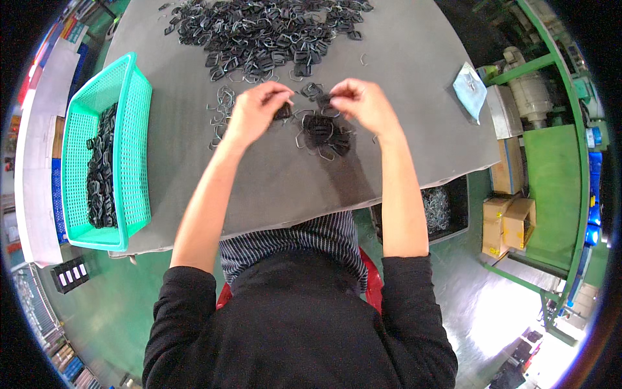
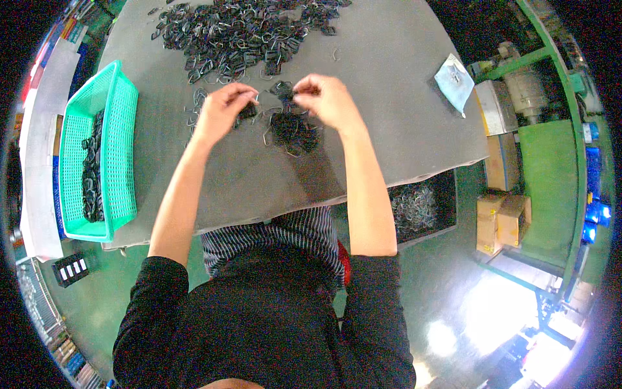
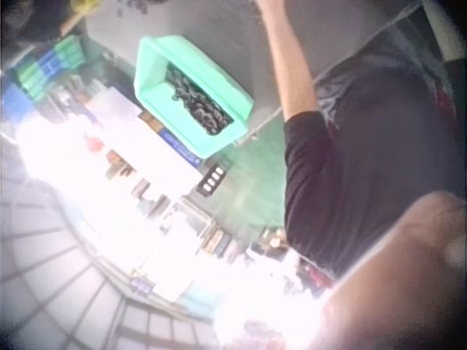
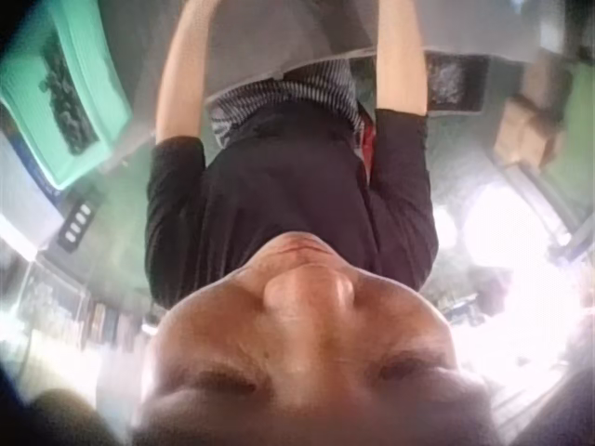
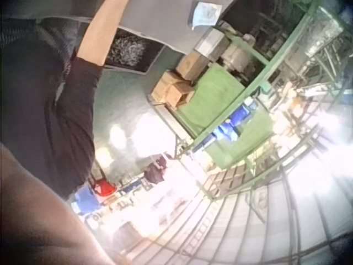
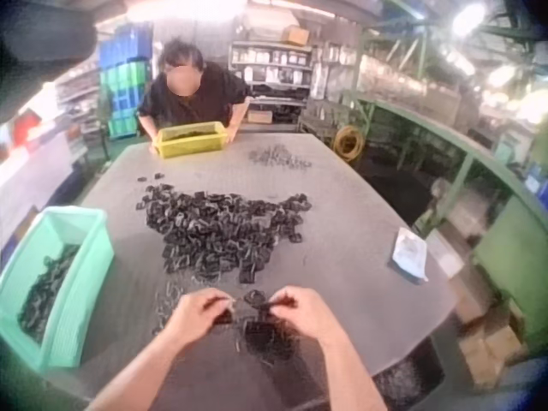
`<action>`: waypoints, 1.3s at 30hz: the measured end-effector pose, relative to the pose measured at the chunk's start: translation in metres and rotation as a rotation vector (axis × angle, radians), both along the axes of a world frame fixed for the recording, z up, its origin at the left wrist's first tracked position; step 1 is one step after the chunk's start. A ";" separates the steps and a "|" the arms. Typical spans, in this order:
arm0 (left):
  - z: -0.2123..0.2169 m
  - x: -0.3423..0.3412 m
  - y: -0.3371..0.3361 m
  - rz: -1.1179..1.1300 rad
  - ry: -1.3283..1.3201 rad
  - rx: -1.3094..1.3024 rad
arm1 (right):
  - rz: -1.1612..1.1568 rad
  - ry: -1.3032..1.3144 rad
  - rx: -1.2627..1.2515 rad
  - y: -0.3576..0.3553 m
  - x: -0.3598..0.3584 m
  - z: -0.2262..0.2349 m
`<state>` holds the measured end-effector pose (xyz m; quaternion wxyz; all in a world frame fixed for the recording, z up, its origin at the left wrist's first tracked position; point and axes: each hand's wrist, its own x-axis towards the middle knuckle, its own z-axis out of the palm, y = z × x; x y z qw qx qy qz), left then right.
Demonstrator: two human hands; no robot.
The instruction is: The person picks up small black buckle components and metal clips from a table, fits them together by hand, and places the finished items into a green basket.
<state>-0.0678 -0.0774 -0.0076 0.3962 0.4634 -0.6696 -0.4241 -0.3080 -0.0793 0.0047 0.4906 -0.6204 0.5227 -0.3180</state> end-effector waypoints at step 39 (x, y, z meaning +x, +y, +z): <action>0.010 0.019 -0.042 0.007 -0.174 0.258 | -0.215 0.199 0.090 -0.020 -0.046 0.008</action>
